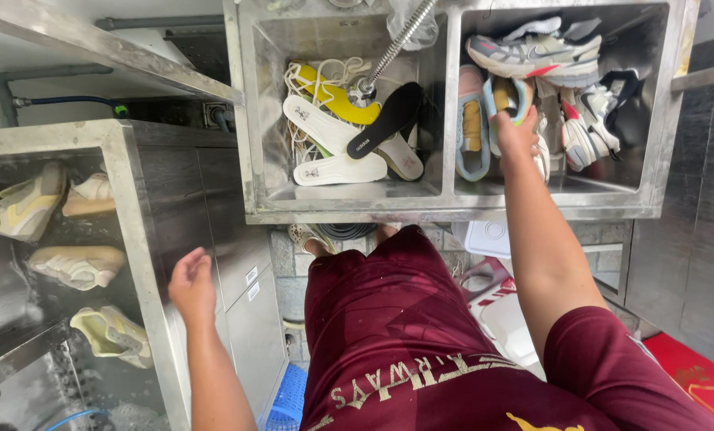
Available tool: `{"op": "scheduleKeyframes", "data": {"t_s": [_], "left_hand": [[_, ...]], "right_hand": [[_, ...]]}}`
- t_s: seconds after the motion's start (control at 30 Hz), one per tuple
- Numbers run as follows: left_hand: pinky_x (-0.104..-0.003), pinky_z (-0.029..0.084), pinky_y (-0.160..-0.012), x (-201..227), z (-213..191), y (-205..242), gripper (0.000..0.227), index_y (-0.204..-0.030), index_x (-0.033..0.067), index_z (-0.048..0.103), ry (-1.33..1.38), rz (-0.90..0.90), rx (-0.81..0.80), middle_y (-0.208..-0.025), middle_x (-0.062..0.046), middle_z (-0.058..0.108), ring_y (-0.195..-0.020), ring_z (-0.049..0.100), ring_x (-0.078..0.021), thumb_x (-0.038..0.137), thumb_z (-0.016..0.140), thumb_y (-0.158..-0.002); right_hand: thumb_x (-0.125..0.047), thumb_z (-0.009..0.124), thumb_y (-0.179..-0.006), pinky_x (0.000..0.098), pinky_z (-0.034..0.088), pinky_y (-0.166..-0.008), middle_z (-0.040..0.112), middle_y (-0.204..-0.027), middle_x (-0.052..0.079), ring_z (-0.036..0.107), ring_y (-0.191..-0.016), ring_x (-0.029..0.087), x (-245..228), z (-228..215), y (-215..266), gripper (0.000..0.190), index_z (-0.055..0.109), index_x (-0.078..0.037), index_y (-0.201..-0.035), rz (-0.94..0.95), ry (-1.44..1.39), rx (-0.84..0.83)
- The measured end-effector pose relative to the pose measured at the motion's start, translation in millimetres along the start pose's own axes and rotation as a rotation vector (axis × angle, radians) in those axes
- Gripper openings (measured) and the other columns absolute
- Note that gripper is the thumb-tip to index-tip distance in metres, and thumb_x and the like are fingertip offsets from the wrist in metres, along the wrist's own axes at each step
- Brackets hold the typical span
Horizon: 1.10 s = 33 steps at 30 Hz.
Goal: The person operates a multifunctional shoe washing machine, adjusting the water hose and activating the brush motor. They place several pairs of shoes into the machine's basin, submerge them in water, and manually scrub them with a brush. The person also rinses their hands and inspects a shoe's sole.
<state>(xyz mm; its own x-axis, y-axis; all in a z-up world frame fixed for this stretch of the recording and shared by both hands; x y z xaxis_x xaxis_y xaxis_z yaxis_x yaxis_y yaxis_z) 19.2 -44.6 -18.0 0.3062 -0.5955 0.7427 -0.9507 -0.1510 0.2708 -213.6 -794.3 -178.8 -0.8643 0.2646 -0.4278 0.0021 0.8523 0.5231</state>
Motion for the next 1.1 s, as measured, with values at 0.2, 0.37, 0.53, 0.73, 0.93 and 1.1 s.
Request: {"op": "scheduleKeyframes", "data": {"t_s": [0.2,0.37,0.53,0.73,0.93,1.1], "left_hand": [[-0.028,0.051,-0.094,40,64,12,0.028,-0.123,0.0062,0.071,-0.025,-0.038,-0.266,-0.118,-0.005,0.074,-0.107,0.068,-0.0134,0.014,0.069,-0.096],[-0.031,0.053,-0.095,82,138,23,0.034,-0.128,0.0084,0.068,0.05,-0.007,-0.531,-0.123,-0.007,0.072,-0.111,0.068,-0.0153,0.019,0.069,-0.095],[-0.037,0.05,-0.103,177,220,105,0.052,-0.132,0.0091,0.064,0.064,0.323,-0.997,-0.13,-0.007,0.07,-0.121,0.065,-0.0202,0.025,0.079,-0.085],[-0.054,0.043,-0.1,159,251,178,0.055,-0.119,-0.0169,0.058,0.149,0.058,-1.357,-0.102,-0.037,0.049,-0.092,0.043,-0.0424,0.026,0.084,-0.098],[-0.045,0.051,-0.1,78,129,63,0.065,-0.142,-0.0019,0.052,1.018,-0.09,-0.649,-0.128,-0.016,0.062,-0.112,0.062,-0.0282,0.025,0.078,-0.09],[-0.046,0.046,-0.112,13,-41,-24,0.064,-0.152,0.0067,0.045,1.114,-0.329,-0.36,-0.145,-0.012,0.06,-0.13,0.06,-0.0295,0.043,0.053,-0.099]], "right_hand": [[-0.044,0.065,-0.082,0.0566,0.049,-0.089,0.065,-0.129,0.012,0.064,-0.113,0.032,21,-37,-1,0.058,0.061,-0.019,-0.133,0.184,-0.532,-0.622],[-0.035,0.061,-0.075,0.0578,0.043,-0.094,0.058,-0.129,0.004,0.054,-0.111,0.029,19,-155,97,0.076,0.05,-0.021,-0.149,0.051,-0.505,-0.579],[-0.032,0.073,-0.07,0.0503,0.04,-0.108,0.058,-0.143,0.011,0.057,-0.125,0.029,-2,-172,198,0.093,0.048,-0.009,-0.156,-0.096,-0.741,-0.894],[-0.043,0.081,-0.066,0.0494,0.034,-0.116,0.053,-0.151,0.019,0.052,-0.136,0.032,-23,-75,296,0.109,0.04,0.007,-0.155,-0.081,-0.666,-1.198],[-0.054,0.061,-0.093,0.046,0.044,-0.108,0.049,-0.154,0.016,0.052,-0.137,0.028,-105,6,411,0.086,0.035,-0.003,-0.157,-0.414,-0.362,-1.51],[-0.038,0.056,-0.097,0.0405,0.05,-0.1,0.063,-0.138,0.015,0.063,-0.123,0.027,-85,30,344,0.064,0.045,-0.006,-0.151,-0.389,-0.21,-1.191]]}}
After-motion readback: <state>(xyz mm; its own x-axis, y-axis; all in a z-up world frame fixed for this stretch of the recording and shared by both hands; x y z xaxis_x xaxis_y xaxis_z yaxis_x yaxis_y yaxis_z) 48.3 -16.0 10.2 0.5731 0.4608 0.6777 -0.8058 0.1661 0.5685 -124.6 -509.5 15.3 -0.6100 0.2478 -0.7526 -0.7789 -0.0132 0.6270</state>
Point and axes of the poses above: each hand's wrist, its own y-axis away from the middle knuckle, its own z-axis out of the palm, x = y × z, the point moved 10 cm from there along -y, towards the middle knuckle
